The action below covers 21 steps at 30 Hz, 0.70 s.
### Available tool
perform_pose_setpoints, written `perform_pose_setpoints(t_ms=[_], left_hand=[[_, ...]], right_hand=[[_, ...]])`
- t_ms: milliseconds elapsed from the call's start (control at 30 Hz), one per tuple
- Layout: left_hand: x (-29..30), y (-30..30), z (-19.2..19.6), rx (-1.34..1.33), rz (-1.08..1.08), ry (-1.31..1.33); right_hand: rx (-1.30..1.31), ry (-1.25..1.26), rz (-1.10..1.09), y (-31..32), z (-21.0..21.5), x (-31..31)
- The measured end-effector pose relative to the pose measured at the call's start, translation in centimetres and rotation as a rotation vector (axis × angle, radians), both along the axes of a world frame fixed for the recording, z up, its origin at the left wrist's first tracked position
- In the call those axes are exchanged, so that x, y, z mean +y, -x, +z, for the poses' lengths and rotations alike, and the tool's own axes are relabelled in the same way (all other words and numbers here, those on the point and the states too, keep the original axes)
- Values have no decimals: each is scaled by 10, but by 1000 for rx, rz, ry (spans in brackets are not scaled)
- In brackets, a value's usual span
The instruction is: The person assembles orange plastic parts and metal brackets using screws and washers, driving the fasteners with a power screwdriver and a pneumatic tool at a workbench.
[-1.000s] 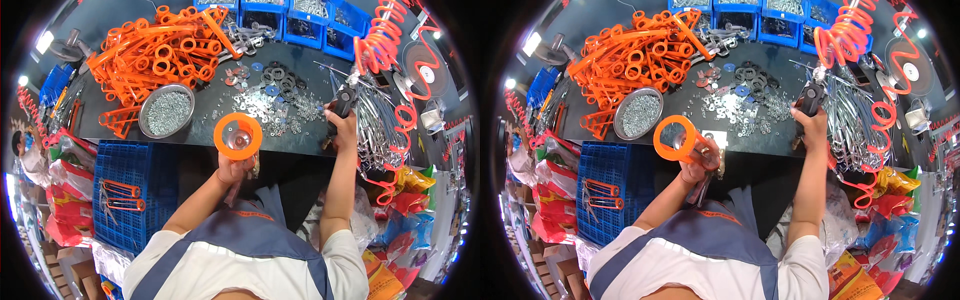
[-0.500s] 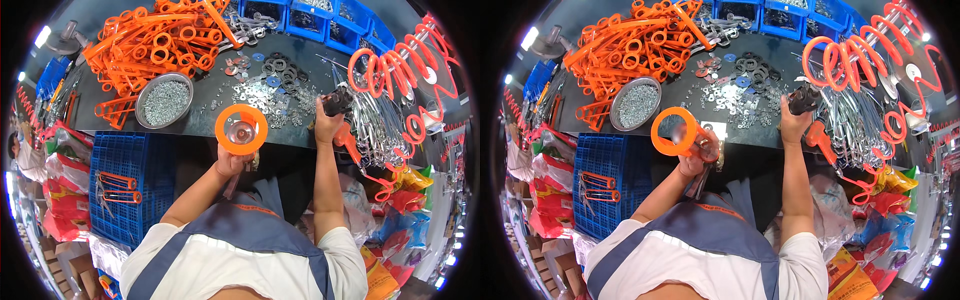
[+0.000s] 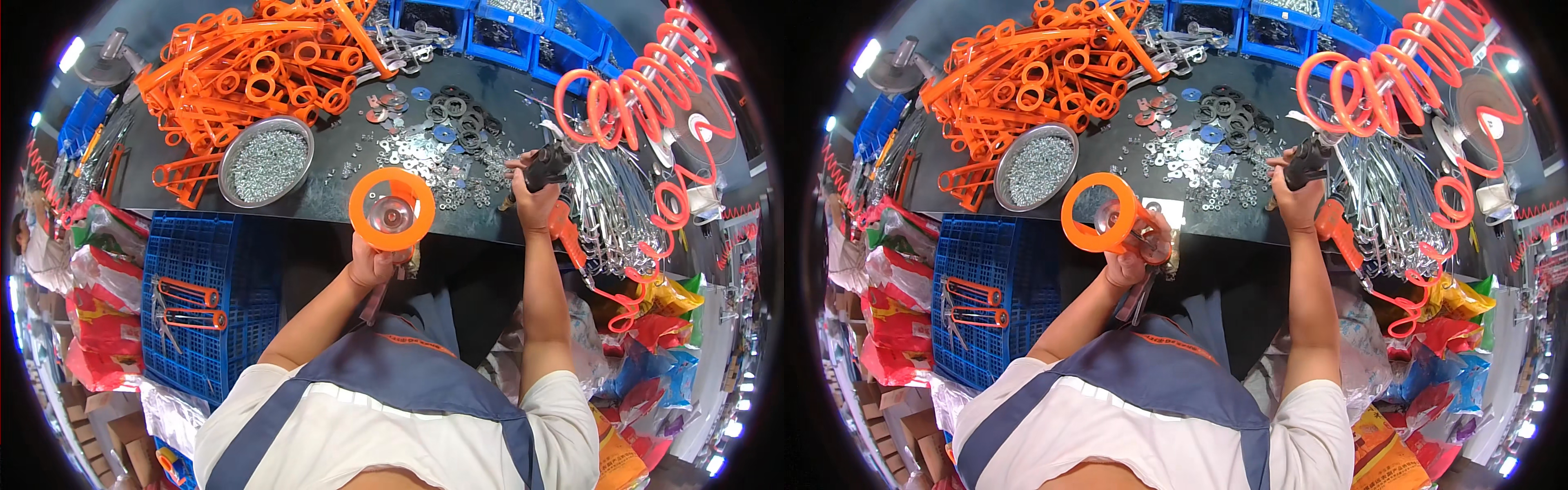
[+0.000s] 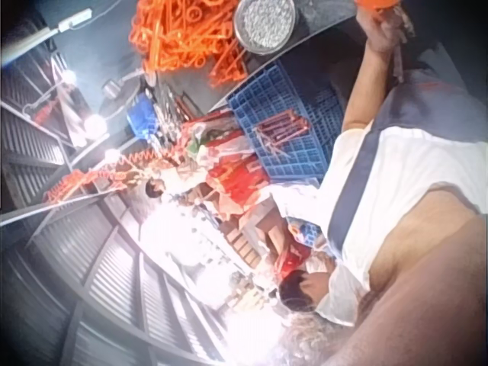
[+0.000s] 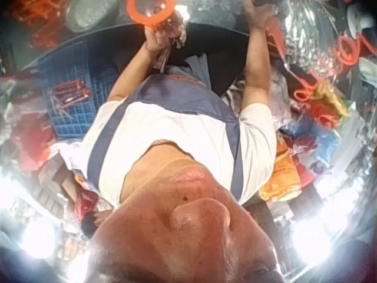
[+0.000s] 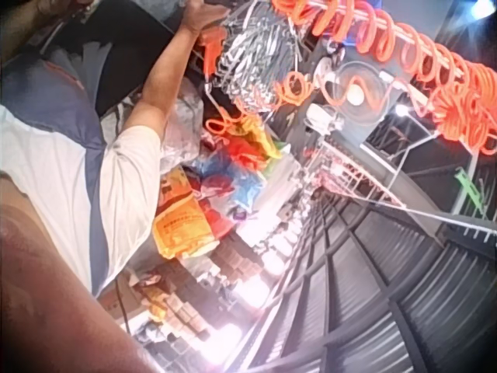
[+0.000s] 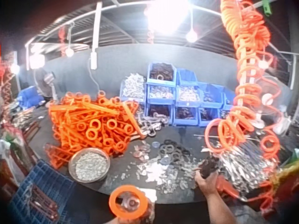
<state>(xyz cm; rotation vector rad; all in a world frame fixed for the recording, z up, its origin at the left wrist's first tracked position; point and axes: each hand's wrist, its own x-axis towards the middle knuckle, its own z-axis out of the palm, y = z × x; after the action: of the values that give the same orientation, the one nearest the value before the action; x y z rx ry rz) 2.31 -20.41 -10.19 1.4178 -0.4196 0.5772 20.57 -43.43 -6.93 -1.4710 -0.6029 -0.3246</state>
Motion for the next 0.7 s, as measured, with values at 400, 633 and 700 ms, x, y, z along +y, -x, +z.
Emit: perform_pose_setpoints(t_ms=[400, 633, 700], left_hand=[[-3, -5, 24, -48, 110, -68], [3, -12, 10, -17, -12, 34], [5, -11, 8, 30, -79, 19]], right_hand=[[9, -26, -180, -4, -6, -2], [82, -136, -222, 15, 36, 27], [5, -249, -127, 26, 80, 34]])
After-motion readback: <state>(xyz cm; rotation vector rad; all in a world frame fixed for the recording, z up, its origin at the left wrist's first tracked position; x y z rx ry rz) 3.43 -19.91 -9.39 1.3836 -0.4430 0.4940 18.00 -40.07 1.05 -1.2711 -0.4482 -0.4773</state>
